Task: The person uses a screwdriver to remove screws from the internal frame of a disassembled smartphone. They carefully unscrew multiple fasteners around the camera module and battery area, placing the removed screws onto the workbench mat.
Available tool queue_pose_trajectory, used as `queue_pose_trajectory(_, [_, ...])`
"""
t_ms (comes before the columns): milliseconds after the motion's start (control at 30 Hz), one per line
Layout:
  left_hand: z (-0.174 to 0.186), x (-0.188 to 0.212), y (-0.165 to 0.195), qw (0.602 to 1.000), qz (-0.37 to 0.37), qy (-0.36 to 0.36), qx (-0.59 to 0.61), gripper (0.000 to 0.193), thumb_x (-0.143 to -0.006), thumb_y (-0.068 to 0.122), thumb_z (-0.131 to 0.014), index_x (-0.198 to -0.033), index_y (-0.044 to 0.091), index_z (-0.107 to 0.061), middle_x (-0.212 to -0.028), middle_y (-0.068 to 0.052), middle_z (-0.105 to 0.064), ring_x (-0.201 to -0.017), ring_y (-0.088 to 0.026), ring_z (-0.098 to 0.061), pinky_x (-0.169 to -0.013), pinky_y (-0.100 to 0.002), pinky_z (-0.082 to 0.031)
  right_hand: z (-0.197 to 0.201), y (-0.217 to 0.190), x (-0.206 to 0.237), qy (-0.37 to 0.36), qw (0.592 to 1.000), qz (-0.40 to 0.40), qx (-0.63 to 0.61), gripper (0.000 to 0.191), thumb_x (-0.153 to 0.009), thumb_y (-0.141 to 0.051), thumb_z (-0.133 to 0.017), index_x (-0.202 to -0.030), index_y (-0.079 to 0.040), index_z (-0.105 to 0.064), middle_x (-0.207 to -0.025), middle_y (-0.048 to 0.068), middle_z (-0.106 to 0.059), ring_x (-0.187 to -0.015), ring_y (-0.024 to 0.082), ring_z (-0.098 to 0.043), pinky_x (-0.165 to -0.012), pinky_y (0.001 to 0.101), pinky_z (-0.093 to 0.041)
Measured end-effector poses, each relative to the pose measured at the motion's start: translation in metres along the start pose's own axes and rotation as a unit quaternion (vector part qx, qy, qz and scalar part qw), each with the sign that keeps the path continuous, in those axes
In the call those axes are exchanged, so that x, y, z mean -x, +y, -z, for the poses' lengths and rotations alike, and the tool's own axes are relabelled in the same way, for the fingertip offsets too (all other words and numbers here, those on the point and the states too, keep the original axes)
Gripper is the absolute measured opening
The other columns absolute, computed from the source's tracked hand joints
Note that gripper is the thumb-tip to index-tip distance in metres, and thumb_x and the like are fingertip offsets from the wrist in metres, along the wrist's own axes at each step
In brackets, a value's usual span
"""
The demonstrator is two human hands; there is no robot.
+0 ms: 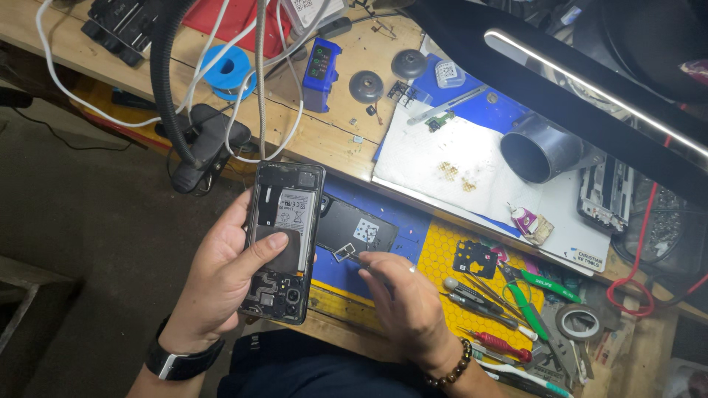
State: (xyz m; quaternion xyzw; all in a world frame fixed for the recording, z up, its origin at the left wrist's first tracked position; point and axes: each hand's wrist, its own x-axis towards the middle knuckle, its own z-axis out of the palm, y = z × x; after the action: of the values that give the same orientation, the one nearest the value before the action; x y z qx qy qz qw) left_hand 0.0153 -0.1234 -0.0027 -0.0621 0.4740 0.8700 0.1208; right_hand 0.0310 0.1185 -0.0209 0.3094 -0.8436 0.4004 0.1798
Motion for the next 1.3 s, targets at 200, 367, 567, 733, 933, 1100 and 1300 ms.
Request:
queue_pose_trajectory(200, [0.001, 0.001, -0.003, 1.000, -0.008, 0.008, -0.014, 0.062, -0.095, 0.003, -0.059, -0.153, -0.003, -0.037, -0.119, -0.018, -0.071, -0.103, -0.017, -0.072, -0.085, -0.034, -0.063, -0.003, -0.002, 0.006, 0.010, 1.000, 0.005, -0.029, 0.041, -0.087, 0.007, -0.079, -0.116, 0.001, -0.051, -0.104, 0.018, -0.073, -0.095, 0.031, -0.077, -0.079, 0.0342, -0.063])
queue_pose_trajectory(367, [0.001, 0.002, -0.002, 0.999, -0.015, 0.018, -0.033, 0.063, -0.095, 0.003, -0.059, -0.154, -0.002, -0.037, -0.120, -0.018, -0.071, -0.104, -0.017, -0.072, -0.085, -0.034, -0.063, -0.007, -0.002, 0.005, -0.007, 0.999, 0.014, -0.036, 0.040, -0.087, 0.007, -0.079, -0.115, 0.001, -0.051, -0.104, 0.018, -0.073, -0.095, 0.031, -0.077, -0.081, 0.0354, -0.063])
queue_pose_trajectory(567, [-0.001, 0.001, 0.003, 0.999, -0.028, 0.025, -0.033, 0.066, -0.093, 0.003, -0.060, -0.155, -0.001, -0.035, -0.120, -0.018, -0.072, -0.104, -0.017, -0.072, -0.084, -0.034, -0.063, -0.006, 0.000, 0.004, 0.003, 0.999, -0.022, -0.030, 0.039, -0.086, 0.007, -0.079, -0.116, 0.002, -0.054, -0.104, 0.016, -0.075, -0.095, 0.027, -0.078, -0.080, 0.0322, -0.064])
queue_pose_trajectory(733, [0.000, 0.002, -0.009, 0.988, -0.124, 0.023, -0.093, 0.075, -0.089, 0.000, -0.063, -0.153, 0.009, -0.024, -0.128, -0.010, -0.066, -0.112, -0.011, -0.069, -0.092, -0.028, -0.061, 0.009, 0.000, 0.013, 0.055, 0.990, -0.110, -0.066, 0.039, -0.087, 0.006, -0.078, -0.118, 0.000, -0.055, -0.106, 0.014, -0.076, -0.096, 0.021, -0.078, -0.082, 0.0317, -0.063])
queue_pose_trajectory(933, [-0.007, 0.002, -0.040, 0.977, 0.007, 0.031, -0.211, 0.014, -0.092, 0.009, -0.075, -0.105, 0.003, -0.077, -0.094, -0.012, -0.077, -0.078, -0.011, -0.074, -0.068, -0.024, -0.062, 0.037, 0.003, 0.027, 0.131, 0.896, -0.347, -0.243, 0.040, -0.085, 0.012, -0.071, -0.118, 0.000, -0.050, -0.104, 0.023, -0.076, -0.094, 0.024, -0.076, -0.083, 0.0333, -0.064])
queue_pose_trajectory(1100, [-0.034, 0.003, -0.057, 0.971, 0.041, -0.012, -0.236, 0.020, -0.086, 0.013, -0.076, -0.105, 0.006, -0.077, -0.095, -0.004, -0.077, -0.080, -0.009, -0.073, -0.069, -0.022, -0.060, 0.051, 0.006, 0.034, 0.161, 0.869, -0.359, -0.301, 0.042, -0.086, 0.015, -0.068, -0.120, 0.000, -0.048, -0.102, 0.025, -0.075, -0.101, 0.026, -0.076, -0.089, 0.0350, -0.062])
queue_pose_trajectory(1300, [-0.058, 0.001, -0.061, 0.960, 0.033, -0.034, -0.276, 0.019, -0.084, 0.017, -0.080, -0.099, 0.006, -0.079, -0.092, -0.004, -0.076, -0.084, -0.010, -0.071, -0.074, -0.024, -0.058, 0.059, 0.012, 0.042, 0.150, 0.862, -0.366, -0.316, 0.043, -0.086, 0.015, -0.068, -0.120, 0.000, -0.047, -0.102, 0.026, -0.076, -0.098, 0.025, -0.075, -0.087, 0.0348, -0.061])
